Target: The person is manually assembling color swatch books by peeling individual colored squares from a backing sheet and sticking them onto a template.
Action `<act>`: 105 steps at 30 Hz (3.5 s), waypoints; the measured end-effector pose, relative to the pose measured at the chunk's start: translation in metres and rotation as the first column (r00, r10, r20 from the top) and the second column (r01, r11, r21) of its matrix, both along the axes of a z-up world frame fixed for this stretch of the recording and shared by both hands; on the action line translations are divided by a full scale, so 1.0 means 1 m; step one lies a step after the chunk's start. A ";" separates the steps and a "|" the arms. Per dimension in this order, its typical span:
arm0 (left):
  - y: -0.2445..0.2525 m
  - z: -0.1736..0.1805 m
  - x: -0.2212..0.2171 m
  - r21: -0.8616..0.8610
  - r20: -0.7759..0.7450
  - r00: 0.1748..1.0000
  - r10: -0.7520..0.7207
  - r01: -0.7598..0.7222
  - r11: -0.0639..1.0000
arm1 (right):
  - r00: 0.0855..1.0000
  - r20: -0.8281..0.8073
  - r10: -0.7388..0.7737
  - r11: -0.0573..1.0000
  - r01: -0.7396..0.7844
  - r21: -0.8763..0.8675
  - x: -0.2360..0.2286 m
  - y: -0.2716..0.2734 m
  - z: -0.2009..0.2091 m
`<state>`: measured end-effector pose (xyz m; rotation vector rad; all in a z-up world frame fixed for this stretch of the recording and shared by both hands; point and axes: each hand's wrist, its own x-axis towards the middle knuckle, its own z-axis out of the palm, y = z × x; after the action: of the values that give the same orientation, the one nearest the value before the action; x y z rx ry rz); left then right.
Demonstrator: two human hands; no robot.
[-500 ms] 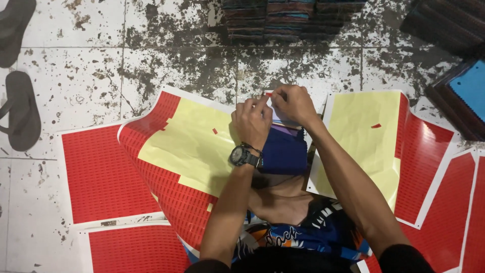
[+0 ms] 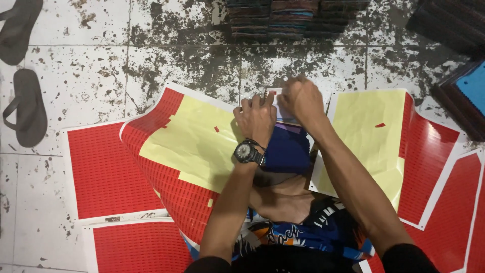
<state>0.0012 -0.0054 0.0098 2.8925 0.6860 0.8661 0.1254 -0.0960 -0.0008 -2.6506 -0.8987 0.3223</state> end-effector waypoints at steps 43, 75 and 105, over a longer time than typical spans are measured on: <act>0.064 0.053 0.011 -0.963 -0.076 0.884 -0.461 0.055 0.264 | 0.909 -0.318 0.269 0.952 -0.301 -0.056 0.025 -0.027 0.088; 0.029 0.019 0.009 -0.447 -0.269 0.874 -0.406 0.260 0.856 | 0.892 0.098 0.441 0.886 -0.450 0.112 -0.176 -0.120 0.039; -0.191 0.047 0.015 -0.718 -0.005 0.460 -0.888 0.616 0.323 | 0.564 -0.209 -0.799 0.411 0.765 0.496 -0.126 -0.282 0.018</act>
<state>0.0161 -0.1968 0.0566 2.2369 -0.4377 -0.1386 -0.0007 -0.3781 0.0167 -2.1990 0.3283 -0.2384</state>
